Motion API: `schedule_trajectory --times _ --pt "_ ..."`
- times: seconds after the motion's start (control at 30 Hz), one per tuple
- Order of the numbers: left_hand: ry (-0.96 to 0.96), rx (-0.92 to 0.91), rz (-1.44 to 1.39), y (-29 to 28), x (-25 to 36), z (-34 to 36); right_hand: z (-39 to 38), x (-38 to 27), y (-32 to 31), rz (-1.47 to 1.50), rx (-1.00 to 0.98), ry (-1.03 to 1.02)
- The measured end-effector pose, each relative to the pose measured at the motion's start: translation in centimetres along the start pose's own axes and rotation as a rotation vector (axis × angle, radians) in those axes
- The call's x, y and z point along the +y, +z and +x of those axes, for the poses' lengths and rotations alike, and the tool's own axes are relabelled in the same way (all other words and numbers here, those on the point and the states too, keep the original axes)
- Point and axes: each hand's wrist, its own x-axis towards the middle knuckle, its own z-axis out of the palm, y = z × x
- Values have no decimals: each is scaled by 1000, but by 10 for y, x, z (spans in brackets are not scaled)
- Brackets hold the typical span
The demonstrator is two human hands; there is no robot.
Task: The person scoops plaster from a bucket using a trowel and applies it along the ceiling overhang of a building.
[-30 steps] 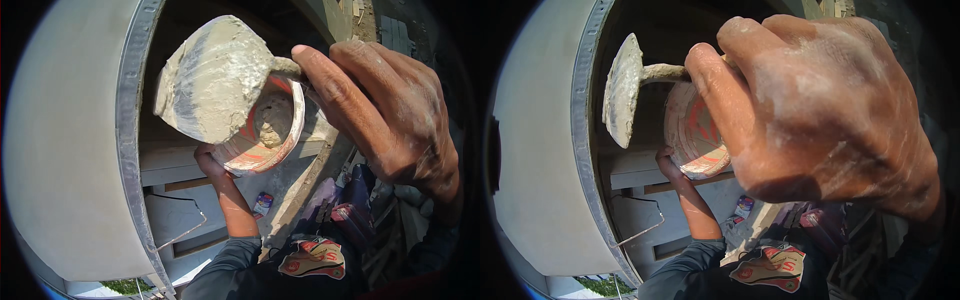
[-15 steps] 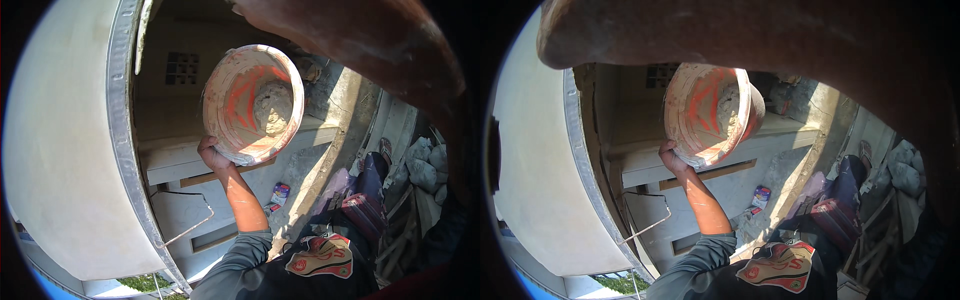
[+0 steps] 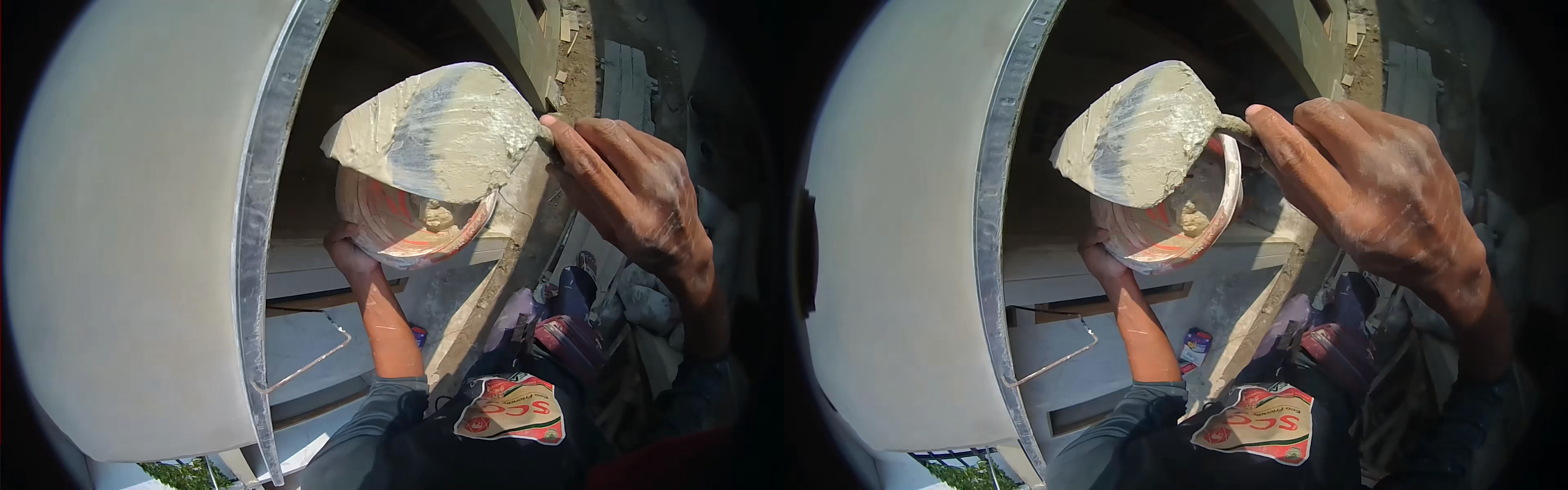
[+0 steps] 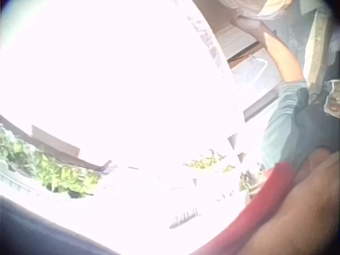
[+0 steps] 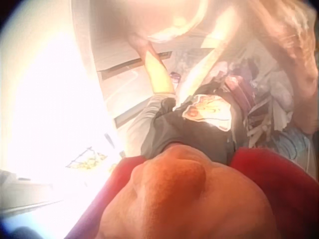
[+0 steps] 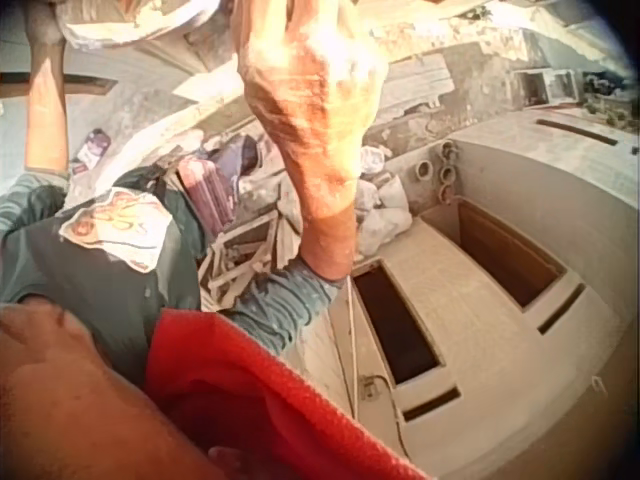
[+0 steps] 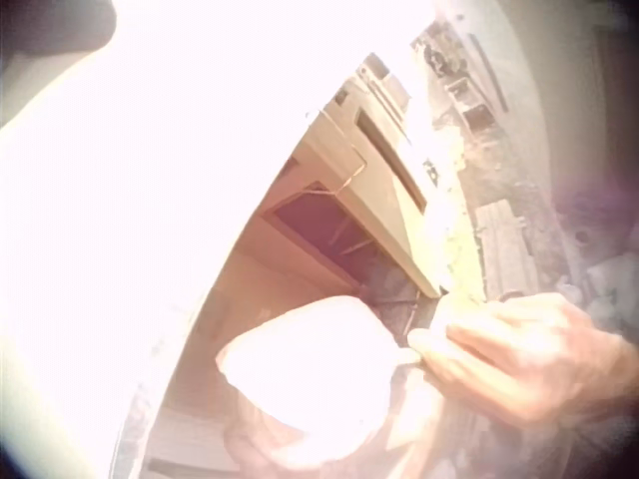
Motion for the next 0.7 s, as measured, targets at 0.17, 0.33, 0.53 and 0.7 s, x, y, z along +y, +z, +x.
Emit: schedule_trajectory --times 0.17,0.33,0.53,0.7 --pt "-74 -113 -150 21 4 -8 -9 9 15 22 -213 129" --pt "62 -213 -89 13 -10 1 -15 -3 24 206 -530 287" --pt "195 -271 41 31 -15 -13 -9 -24 52 189 -646 319" --pt "163 -208 93 24 -18 -18 -8 -50 95 190 -663 336"
